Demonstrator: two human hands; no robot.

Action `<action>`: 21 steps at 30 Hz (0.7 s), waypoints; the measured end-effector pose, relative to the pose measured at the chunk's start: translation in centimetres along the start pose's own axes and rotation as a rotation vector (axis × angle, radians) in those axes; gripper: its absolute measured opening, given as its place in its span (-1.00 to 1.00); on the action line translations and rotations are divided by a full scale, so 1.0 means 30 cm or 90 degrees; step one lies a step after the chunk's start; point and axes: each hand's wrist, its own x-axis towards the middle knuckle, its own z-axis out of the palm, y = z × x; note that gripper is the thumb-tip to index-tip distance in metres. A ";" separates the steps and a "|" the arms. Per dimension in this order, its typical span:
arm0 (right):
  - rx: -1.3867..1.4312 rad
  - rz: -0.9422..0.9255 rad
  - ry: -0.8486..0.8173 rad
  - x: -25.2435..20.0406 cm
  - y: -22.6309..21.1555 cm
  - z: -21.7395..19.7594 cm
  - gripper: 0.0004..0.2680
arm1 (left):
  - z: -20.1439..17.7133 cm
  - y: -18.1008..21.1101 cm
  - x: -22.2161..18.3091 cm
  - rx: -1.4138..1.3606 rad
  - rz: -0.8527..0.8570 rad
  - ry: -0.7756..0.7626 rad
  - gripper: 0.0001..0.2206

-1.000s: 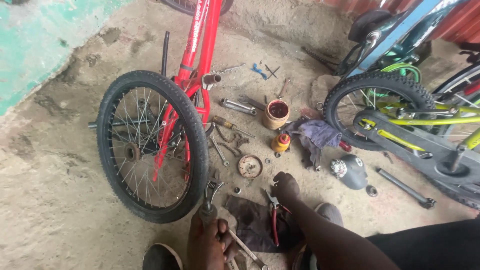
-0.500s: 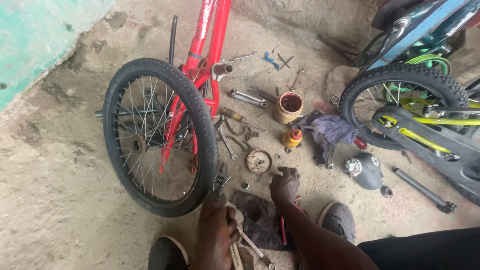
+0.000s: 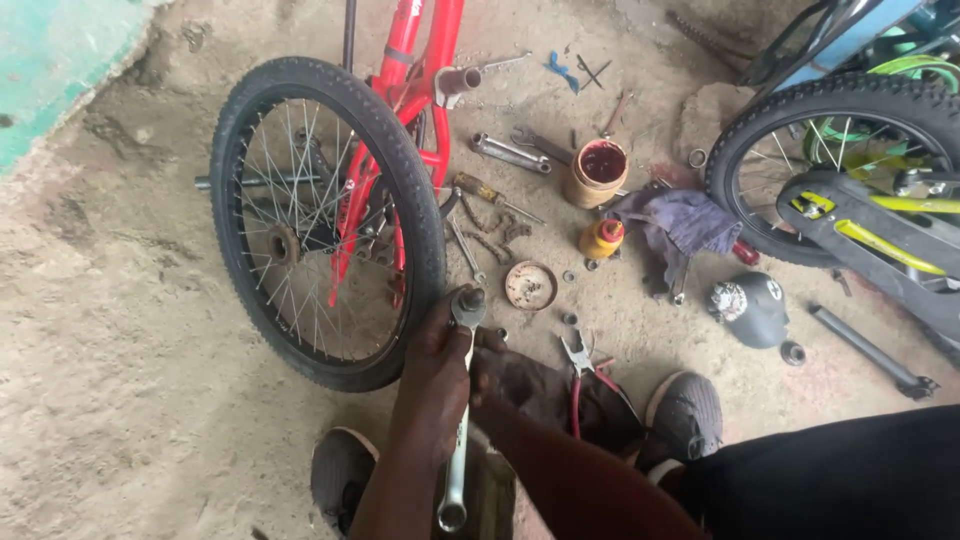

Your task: Using pliers to adjust and remove a bicycle wheel axle and its associated nuts.

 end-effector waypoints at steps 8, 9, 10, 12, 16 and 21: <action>-0.168 -0.009 0.320 0.020 0.050 -0.003 -0.78 | -0.028 -0.016 0.001 -0.005 -0.026 0.002 -0.53; -0.193 -0.009 0.362 0.021 0.045 0.010 -0.78 | -0.032 -0.023 0.006 -0.007 -0.021 -0.001 -0.53; -0.218 -0.007 0.403 0.024 0.039 0.022 -0.78 | -0.038 -0.029 0.010 -0.029 -0.017 -0.006 -0.54; -0.266 -0.004 0.486 0.022 0.042 0.049 -0.78 | -0.045 -0.038 0.015 -0.053 -0.009 -0.012 -0.54; -0.368 0.007 0.646 0.036 0.027 0.110 -0.77 | -0.056 -0.059 0.040 -0.106 0.014 -0.027 -0.54; -0.515 0.010 0.840 0.063 -0.053 0.236 -0.75 | -0.036 -0.007 -0.001 -0.115 0.014 -0.007 -0.59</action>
